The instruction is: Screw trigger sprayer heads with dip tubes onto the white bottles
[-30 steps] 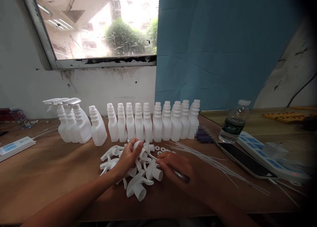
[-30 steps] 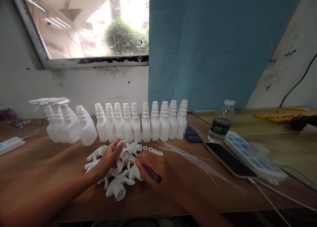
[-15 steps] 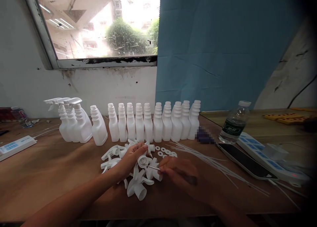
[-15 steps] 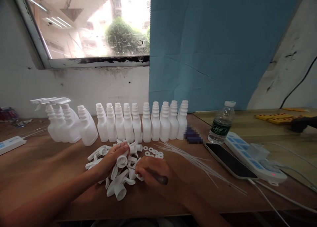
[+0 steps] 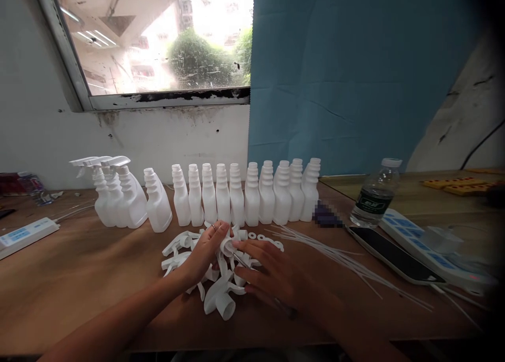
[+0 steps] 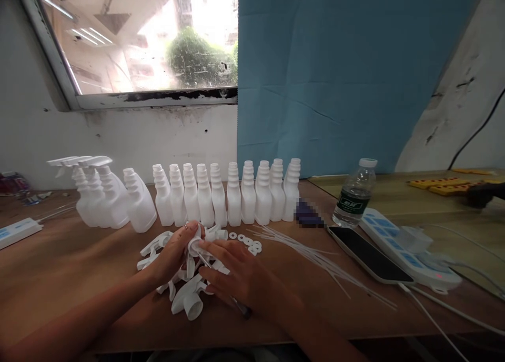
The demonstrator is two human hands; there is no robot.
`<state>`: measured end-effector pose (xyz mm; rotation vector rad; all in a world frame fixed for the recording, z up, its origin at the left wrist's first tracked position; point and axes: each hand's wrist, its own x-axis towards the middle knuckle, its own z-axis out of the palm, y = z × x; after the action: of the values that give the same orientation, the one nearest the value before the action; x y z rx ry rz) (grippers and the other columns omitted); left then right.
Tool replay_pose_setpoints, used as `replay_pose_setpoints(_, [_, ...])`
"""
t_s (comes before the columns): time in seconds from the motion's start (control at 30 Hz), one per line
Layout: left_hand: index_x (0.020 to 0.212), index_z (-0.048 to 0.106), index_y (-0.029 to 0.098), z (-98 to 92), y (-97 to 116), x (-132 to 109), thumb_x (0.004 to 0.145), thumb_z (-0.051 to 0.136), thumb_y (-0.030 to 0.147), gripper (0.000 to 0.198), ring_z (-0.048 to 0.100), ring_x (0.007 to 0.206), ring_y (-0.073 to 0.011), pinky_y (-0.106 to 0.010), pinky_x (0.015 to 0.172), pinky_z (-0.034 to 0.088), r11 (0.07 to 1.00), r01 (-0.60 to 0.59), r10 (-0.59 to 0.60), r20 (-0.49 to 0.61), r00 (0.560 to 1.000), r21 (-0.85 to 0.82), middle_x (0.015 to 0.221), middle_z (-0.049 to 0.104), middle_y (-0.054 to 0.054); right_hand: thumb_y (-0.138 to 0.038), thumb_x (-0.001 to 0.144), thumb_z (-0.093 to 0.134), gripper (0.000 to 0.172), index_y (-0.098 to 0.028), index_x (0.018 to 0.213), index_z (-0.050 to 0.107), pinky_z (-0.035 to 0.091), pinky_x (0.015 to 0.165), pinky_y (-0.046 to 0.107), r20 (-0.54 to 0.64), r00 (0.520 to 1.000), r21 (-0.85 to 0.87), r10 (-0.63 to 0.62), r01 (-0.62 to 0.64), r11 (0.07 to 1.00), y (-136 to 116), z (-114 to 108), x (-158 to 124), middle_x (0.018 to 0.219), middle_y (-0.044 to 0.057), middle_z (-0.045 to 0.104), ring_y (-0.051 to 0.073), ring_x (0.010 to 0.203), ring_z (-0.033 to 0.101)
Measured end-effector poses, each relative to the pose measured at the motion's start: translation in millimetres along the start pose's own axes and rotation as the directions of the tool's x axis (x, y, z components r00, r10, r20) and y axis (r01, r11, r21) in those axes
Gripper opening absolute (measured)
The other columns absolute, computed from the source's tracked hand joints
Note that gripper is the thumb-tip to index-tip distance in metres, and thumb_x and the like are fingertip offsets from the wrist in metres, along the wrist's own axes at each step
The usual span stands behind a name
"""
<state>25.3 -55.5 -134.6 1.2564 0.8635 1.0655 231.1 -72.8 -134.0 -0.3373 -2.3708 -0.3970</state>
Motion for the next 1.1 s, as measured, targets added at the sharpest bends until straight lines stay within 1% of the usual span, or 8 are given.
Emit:
replay_pose_setpoints(0.13, [0.089, 0.048, 0.019, -5.3, 2.1, 2.5, 0.086, 0.054, 0.063, 0.044, 0.038, 0.045, -0.0071, -0.016, 0.039, 0.035, 0.993, -0.114, 0.114, 0.002, 0.994, 0.034, 0.06, 0.047, 0.005, -0.019, 0.095, 0.054, 0.02, -0.015, 0.115, 0.058, 0.05, 0.096, 0.042, -0.034, 0.999, -0.014, -0.024, 0.024, 1.0, 5.2, 5.9, -4.3, 0.136, 0.017, 0.056, 0.024, 0.12, 0.055])
replay_pose_setpoints(0.3, [0.09, 0.049, 0.019, -20.9, 8.1, 9.2, 0.088, 0.054, 0.057, 0.038, 0.045, 0.051, -0.0096, -0.019, 0.046, 0.04, 0.96, -0.205, 0.22, -0.057, 0.974, 0.19, 0.064, 0.048, 0.004, -0.017, 0.094, 0.053, 0.025, -0.016, 0.119, 0.057, 0.051, 0.094, 0.039, -0.116, 0.991, 0.06, 0.066, -0.06, 0.996, 13.9, 0.0, -6.5, 0.126, 0.015, 0.062, 0.024, 0.116, 0.058])
replay_pose_setpoints(0.47, [0.086, 0.055, 0.017, -39.2, 7.0, 17.2, 0.09, 0.052, 0.052, 0.035, 0.04, 0.058, -0.0107, -0.02, 0.052, 0.034, 0.801, -0.265, 0.359, -0.077, 0.93, 0.536, 0.065, 0.043, 0.003, -0.014, 0.094, 0.049, 0.024, -0.021, 0.116, 0.058, 0.051, 0.094, 0.04, -0.073, 0.961, 0.104, 0.268, -0.26, 0.96, 20.3, -11.0, -10.0, 0.119, 0.01, 0.065, 0.023, 0.109, 0.062])
replay_pose_setpoints(0.63, [0.084, 0.057, 0.016, -45.0, 8.3, 19.1, 0.092, 0.05, 0.049, 0.034, 0.041, 0.06, -0.0116, -0.022, 0.058, 0.034, 0.646, -0.249, 0.415, -0.057, 0.908, 0.722, 0.069, 0.049, 0.002, -0.023, 0.094, 0.054, 0.018, -0.019, 0.11, 0.061, 0.052, 0.078, 0.04, -0.041, 0.964, 0.176, 0.261, -0.25, 0.952, 16.7, -13.5, -11.1, 0.094, 0.008, 0.066, 0.022, 0.086, 0.062])
replay_pose_setpoints(0.77, [0.083, 0.06, 0.016, -48.3, 11.7, 19.6, 0.091, 0.049, 0.051, 0.037, 0.042, 0.057, -0.0118, -0.023, 0.057, 0.033, 0.58, -0.217, 0.378, -0.024, 0.925, 0.785, 0.067, 0.053, 0.002, -0.023, 0.096, 0.052, 0.018, -0.021, 0.108, 0.064, 0.053, 0.079, 0.035, 0.084, 0.948, 0.251, 0.306, -0.317, 0.915, 9.7, -22.7, -2.8, 0.095, 0.006, 0.068, 0.019, 0.088, 0.064])
replay_pose_setpoints(0.93, [0.082, 0.062, 0.016, -57.6, 15.9, 15.1, 0.09, 0.05, 0.052, 0.039, 0.037, 0.051, -0.0108, -0.023, 0.052, 0.029, 0.527, -0.192, 0.323, 0.014, 0.946, 0.828, 0.058, 0.046, 0.004, -0.037, 0.093, 0.059, 0.022, -0.028, 0.111, 0.067, 0.054, 0.081, 0.03, 0.32, 0.862, 0.345, 0.394, -0.493, 0.799, 8.5, -35.0, 14.0, 0.099, 0.001, 0.071, 0.018, 0.094, 0.066])
replay_pose_setpoints(1.03, [0.084, 0.063, 0.016, -63.1, 16.8, 12.2, 0.09, 0.049, 0.051, 0.039, 0.035, 0.049, -0.0101, -0.023, 0.05, 0.028, 0.519, -0.178, 0.278, 0.031, 0.96, 0.836, 0.056, 0.044, 0.004, -0.032, 0.092, 0.059, 0.015, -0.026, 0.101, 0.068, 0.053, 0.073, 0.026, 0.432, 0.821, 0.383, 0.373, -0.541, 0.749, 16.1, -31.5, 25.0, 0.092, -0.001, 0.071, 0.015, 0.084, 0.066])
replay_pose_setpoints(1.1, [0.082, 0.063, 0.015, -65.2, 16.2, 12.1, 0.091, 0.049, 0.051, 0.039, 0.041, 0.051, -0.0108, -0.023, 0.052, 0.031, 0.506, -0.196, 0.264, 0.066, 0.962, 0.84, 0.058, 0.049, 0.004, -0.025, 0.09, 0.06, 0.01, -0.022, 0.095, 0.068, 0.05, 0.065, 0.023, 0.466, 0.816, 0.415, 0.342, -0.543, 0.73, 22.7, -25.6, 30.2, 0.086, -0.001, 0.07, 0.013, 0.074, 0.064])
